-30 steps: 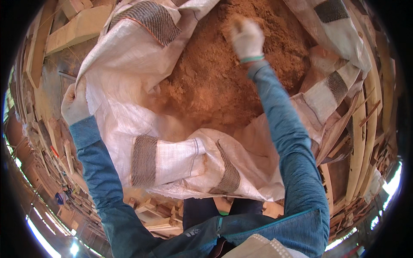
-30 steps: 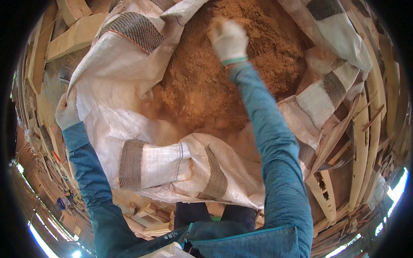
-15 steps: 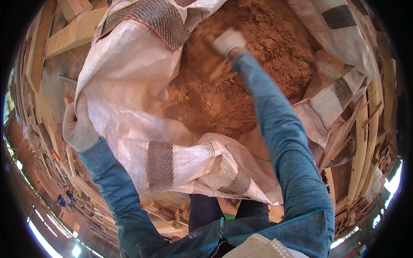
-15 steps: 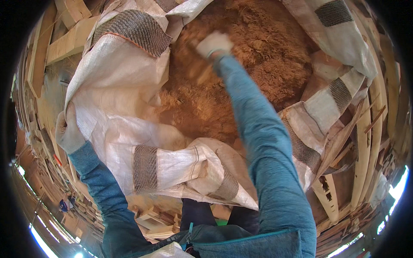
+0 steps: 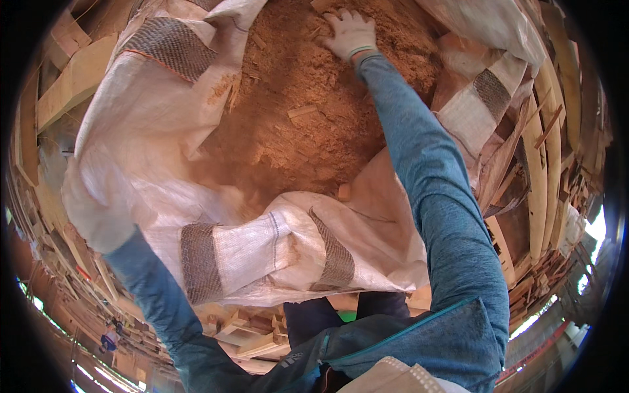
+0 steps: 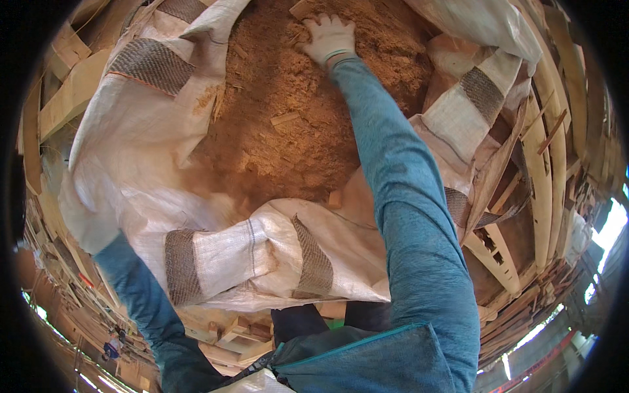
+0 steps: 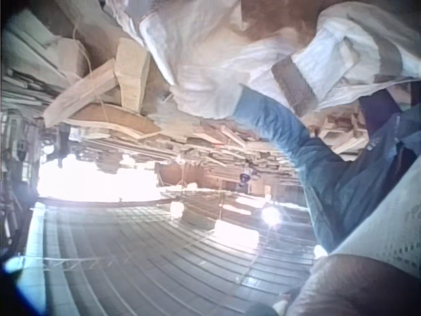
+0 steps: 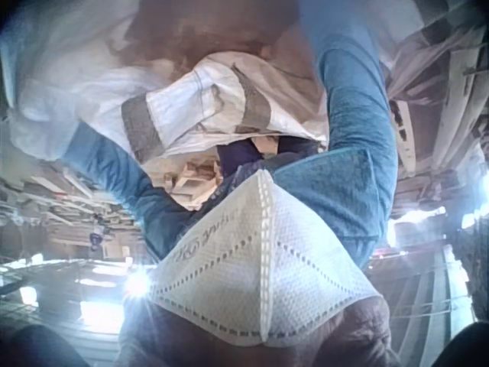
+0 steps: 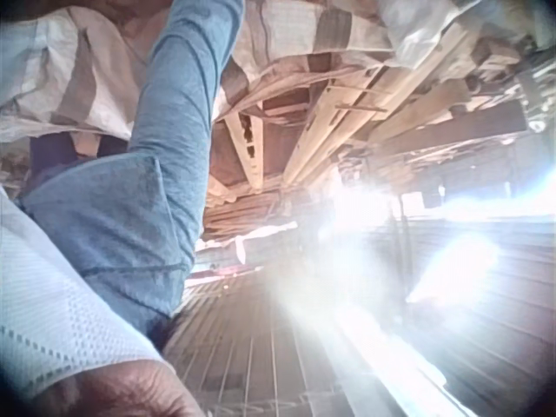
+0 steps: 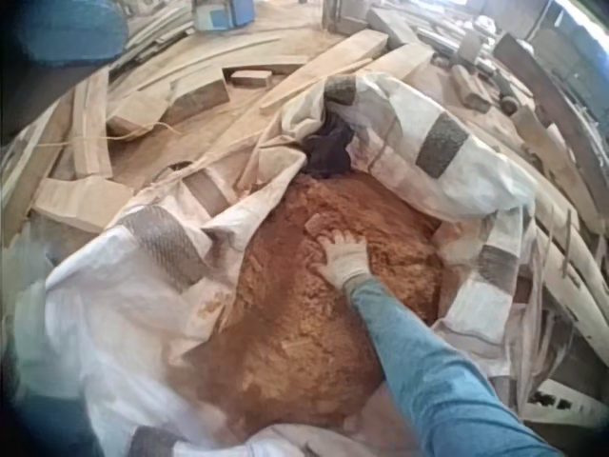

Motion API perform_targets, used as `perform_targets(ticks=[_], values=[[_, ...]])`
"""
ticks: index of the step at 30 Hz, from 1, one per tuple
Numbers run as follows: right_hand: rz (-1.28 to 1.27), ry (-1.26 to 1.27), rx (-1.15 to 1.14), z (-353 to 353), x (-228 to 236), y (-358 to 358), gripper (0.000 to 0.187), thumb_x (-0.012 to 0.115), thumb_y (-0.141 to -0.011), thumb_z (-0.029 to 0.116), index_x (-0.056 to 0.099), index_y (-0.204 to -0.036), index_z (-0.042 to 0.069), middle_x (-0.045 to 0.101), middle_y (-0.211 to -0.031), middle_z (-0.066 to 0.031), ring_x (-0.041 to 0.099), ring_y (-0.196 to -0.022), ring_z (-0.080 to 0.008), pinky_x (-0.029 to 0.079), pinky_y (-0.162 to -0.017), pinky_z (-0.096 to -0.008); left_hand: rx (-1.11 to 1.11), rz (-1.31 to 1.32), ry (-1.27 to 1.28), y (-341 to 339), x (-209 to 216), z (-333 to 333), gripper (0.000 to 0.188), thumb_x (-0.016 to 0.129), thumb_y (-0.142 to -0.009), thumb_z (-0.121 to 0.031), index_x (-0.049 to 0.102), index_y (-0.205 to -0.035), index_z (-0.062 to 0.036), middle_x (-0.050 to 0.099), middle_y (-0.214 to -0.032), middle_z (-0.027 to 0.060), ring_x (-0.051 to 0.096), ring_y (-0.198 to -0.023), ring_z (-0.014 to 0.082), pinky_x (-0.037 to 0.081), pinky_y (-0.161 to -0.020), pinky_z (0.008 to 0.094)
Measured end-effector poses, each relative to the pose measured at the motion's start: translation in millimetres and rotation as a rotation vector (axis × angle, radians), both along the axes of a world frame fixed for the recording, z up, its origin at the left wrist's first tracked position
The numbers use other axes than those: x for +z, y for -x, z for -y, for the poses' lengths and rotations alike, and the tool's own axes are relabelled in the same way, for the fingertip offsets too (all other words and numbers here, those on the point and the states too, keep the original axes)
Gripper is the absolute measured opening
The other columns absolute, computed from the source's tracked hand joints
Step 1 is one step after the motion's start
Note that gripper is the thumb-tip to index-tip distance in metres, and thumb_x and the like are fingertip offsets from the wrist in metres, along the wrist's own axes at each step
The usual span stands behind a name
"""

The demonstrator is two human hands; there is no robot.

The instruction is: The person shovels sawdust from between wooden planks into a white sack and a blue bucket. They use a metal shovel to gather the material and transfer it into containers, then adjust the sack and continue collecting more sawdust.

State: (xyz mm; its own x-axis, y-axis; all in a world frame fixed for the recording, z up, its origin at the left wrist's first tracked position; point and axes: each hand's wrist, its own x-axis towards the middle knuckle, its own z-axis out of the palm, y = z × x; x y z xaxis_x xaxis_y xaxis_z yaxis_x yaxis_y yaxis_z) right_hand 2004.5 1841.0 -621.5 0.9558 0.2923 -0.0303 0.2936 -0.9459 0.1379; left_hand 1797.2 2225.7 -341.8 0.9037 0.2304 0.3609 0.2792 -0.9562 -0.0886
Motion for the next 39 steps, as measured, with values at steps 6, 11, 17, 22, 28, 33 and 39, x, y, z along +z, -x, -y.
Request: perform_targets(ticks=[6, 11, 17, 22, 28, 33, 39], values=[[-0.266, 0.099, -0.039, 42, -6, 21, 0.057, 0.048, -0.091, 0.058, 0.05, -0.136, 0.023, 0.053, -0.132, -0.0084, 0.048, -0.125, -0.0286, 0.041, -0.098, -0.0515, -0.455, -0.728, 0.515, 100, -81, 182, 0.049, 0.067, -0.082, -0.033, 0.058, -0.126, -0.0121, 0.055, -0.128, 0.016, 0.048, -0.122, 0.0333, 0.035, -0.106, 0.0467], [-0.589, 0.251, -0.199, 134, -15, 84, 0.053, 0.054, -0.089, 0.05, 0.054, -0.133, 0.021, 0.056, -0.128, -0.0094, 0.054, -0.118, -0.029, 0.046, -0.096, -0.0464, -0.385, -1.594, 0.801, 134, -136, 290, 0.088, 0.065, -0.073, -0.065, 0.049, -0.132, -0.0014, 0.058, -0.126, 0.022, 0.054, -0.118, 0.0381, 0.04, -0.102, 0.0449], [-1.172, 0.424, -0.317, 205, -47, 156, 0.064, 0.053, -0.087, 0.046, 0.038, -0.146, 0.028, 0.032, -0.153, -0.0077, 0.034, -0.138, -0.0302, 0.035, -0.11, -0.0466, -0.757, -2.037, 1.152, 206, -162, 326, 0.103, 0.072, -0.067, -0.066, 0.039, -0.143, -0.0047, 0.051, -0.136, 0.022, 0.05, -0.124, 0.0351, 0.04, -0.102, 0.0402], [-0.675, 0.018, -0.069, 169, -87, 134, 0.054, 0.054, -0.088, 0.052, 0.054, -0.131, 0.019, 0.065, -0.115, -0.0183, 0.06, -0.107, -0.0389, 0.047, -0.093, -0.047, -0.784, -2.187, 1.101, 224, -156, 316, 0.11, 0.074, -0.062, -0.067, 0.033, -0.148, -0.0117, 0.047, -0.142, 0.0154, 0.047, -0.128, 0.0331, 0.038, -0.106, 0.0389], [-0.579, -0.411, -0.395, 32, -7, 127, 0.082, 0.063, -0.08, 0.056, 0.033, -0.147, 0.019, 0.042, -0.143, -0.0199, 0.044, -0.127, -0.0413, 0.038, -0.105, -0.0482, -0.861, -2.238, 0.952, 211, -125, 320, 0.103, 0.074, -0.061, -0.069, 0.039, -0.145, -0.0198, 0.052, -0.138, 0.0099, 0.051, -0.125, 0.0306, 0.04, -0.104, 0.0391], [-0.521, -0.311, -0.318, 58, -88, 205, 0.074, 0.043, -0.086, 0.068, 0.048, -0.136, 0.014, 0.058, -0.126, -0.0188, 0.058, -0.112, -0.0389, 0.047, -0.093, -0.0503, -0.868, -2.206, 0.953, 207, -111, 313, 0.096, 0.074, -0.062, -0.068, 0.046, -0.141, -0.022, 0.056, -0.134, 0.0121, 0.054, -0.121, 0.033, 0.043, -0.101, 0.0402], [-1.003, -0.213, -0.406, 50, -96, 301, 0.079, 0.045, -0.084, 0.069, 0.041, -0.142, 0.015, 0.04, -0.144, -0.0205, 0.048, -0.125, -0.0415, 0.04, -0.102, -0.0538, -0.828, -2.139, 0.926, 202, -91, 309, 0.081, 0.073, -0.066, -0.063, 0.057, -0.132, -0.0192, 0.061, -0.125, 0.0145, 0.057, -0.117, 0.0328, 0.046, -0.098, 0.0401]])
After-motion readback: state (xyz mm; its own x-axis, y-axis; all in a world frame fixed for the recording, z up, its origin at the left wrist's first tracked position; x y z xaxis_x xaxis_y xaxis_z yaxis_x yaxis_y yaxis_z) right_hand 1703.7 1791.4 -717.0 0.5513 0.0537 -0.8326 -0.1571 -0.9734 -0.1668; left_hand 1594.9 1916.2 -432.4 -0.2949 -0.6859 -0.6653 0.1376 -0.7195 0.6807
